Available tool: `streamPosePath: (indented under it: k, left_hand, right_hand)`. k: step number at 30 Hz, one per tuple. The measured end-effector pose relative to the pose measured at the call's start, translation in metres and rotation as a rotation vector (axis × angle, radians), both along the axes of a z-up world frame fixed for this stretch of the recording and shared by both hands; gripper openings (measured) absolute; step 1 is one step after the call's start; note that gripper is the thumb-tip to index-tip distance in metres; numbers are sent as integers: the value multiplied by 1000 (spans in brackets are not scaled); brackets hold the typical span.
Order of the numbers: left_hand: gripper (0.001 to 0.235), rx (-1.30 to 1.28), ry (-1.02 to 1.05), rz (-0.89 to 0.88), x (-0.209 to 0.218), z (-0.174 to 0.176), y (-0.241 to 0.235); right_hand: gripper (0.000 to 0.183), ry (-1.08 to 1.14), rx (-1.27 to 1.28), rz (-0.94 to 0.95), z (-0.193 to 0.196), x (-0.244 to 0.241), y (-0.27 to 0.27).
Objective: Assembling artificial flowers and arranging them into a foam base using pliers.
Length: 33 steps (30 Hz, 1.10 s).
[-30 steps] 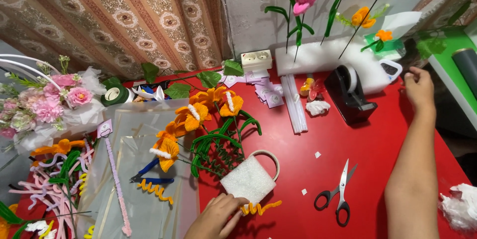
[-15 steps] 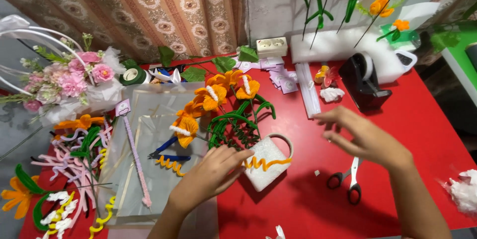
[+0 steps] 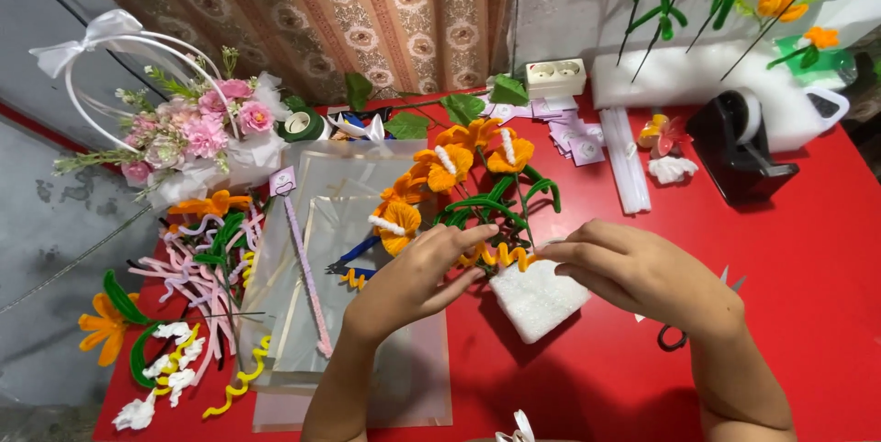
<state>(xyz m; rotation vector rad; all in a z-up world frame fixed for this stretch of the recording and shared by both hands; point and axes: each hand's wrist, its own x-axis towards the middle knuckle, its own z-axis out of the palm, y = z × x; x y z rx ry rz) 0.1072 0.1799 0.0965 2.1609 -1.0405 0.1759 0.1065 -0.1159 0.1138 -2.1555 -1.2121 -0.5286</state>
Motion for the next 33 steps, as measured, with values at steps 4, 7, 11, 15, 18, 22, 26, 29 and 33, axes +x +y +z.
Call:
streamPosePath:
  k: [4,7,11,15,18,22,26,29,33]
  left_hand:
    - [55,-23,-19,-2,5,3,7]
    - [55,-68,-30,-7,10,0,9]
    - [54,-103,-47,-41,9,11,-3]
    - [54,-103,-66,5,8,5,5]
    - [53,-71,-119,93,6,-3,25]
    - [51,54,-185,242,-9,9,42]
    - [50,29,-212,221,-12,7,44]
    - [53,9,-198,164,-11,6,39]
    - [55,14,-188,113,-14,7,34]
  right_hand:
    - [48,171,82,23,-9,11,-8]
    - [87,519,280,110,-48,44,-16]
    - [93,732,355,361,-74,60,30]
    - [21,629,210,440,-63,52,45]
    - [32,480,243,435,-29,44,21]
    - [32,455,450,395,-36,42,-63]
    - [33,536,602,23,-63,53,-117]
    - [72,-52,-240,-851,-38,53,-105]
    - [49,406,99,-622,7,21,-82]
